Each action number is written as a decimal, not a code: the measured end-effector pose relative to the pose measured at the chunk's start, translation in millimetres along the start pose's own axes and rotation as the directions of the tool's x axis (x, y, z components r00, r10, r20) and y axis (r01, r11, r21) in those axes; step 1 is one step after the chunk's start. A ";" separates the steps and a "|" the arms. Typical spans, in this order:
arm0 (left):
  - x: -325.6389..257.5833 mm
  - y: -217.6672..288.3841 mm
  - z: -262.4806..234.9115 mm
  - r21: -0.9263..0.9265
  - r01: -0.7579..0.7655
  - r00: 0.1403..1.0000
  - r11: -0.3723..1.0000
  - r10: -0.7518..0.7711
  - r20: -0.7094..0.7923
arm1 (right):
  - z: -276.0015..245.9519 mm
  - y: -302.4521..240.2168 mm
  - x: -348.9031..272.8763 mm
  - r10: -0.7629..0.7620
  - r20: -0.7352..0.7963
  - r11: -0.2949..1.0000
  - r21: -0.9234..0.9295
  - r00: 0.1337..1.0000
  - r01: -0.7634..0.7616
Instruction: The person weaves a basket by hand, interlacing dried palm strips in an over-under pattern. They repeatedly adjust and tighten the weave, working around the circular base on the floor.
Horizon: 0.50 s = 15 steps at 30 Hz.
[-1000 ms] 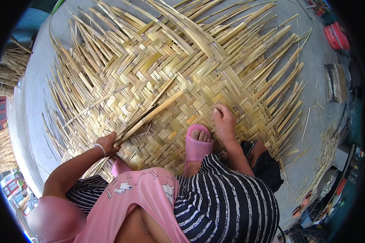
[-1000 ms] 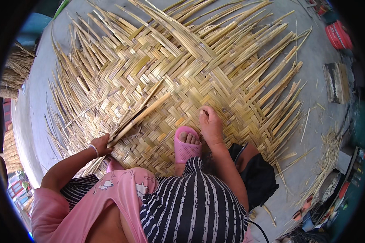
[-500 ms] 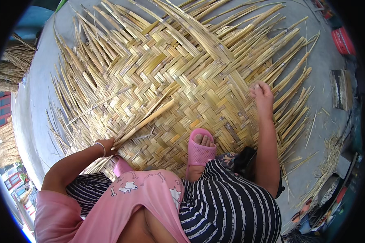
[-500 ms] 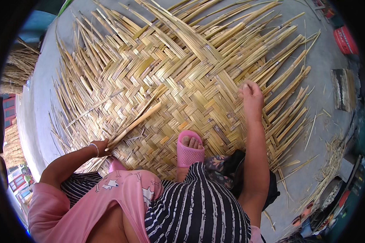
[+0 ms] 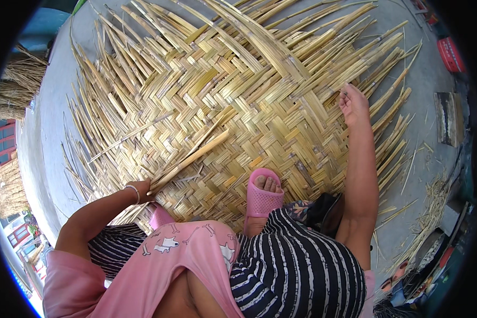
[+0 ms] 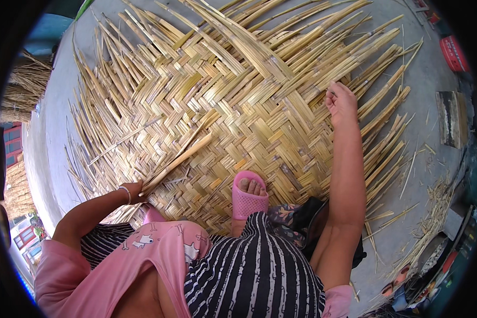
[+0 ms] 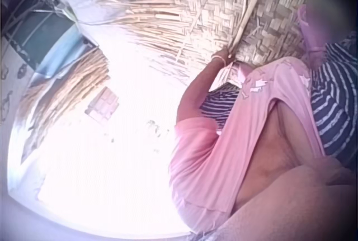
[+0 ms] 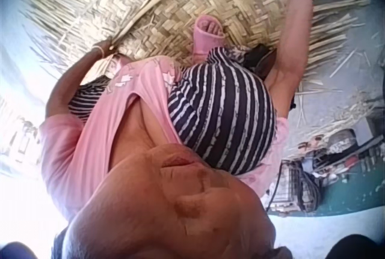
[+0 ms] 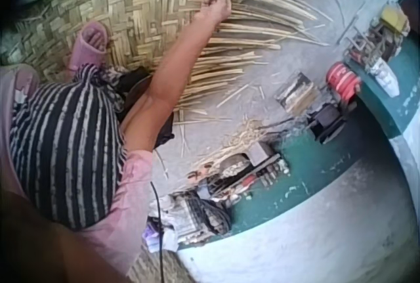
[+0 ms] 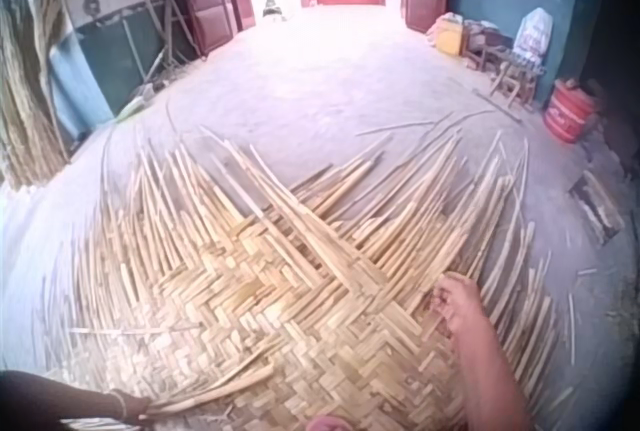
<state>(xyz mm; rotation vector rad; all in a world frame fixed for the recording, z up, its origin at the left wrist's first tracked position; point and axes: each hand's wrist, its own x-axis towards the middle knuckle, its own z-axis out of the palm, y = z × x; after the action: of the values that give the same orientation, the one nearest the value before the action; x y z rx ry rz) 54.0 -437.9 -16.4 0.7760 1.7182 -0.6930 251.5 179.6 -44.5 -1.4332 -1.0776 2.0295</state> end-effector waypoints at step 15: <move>3.0 0.9 -0.7 -0.051 0.054 0.998 0.997 -0.053 0.021 | 9.6 3.2 -1.5 -0.232 -0.026 0.837 -0.515 0.972 0.186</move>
<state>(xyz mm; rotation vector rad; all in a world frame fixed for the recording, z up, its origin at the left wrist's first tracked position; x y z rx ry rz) 53.7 -436.4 -19.2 0.6876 1.7381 -0.6878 243.5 173.2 -44.6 -1.5405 -1.7435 1.5716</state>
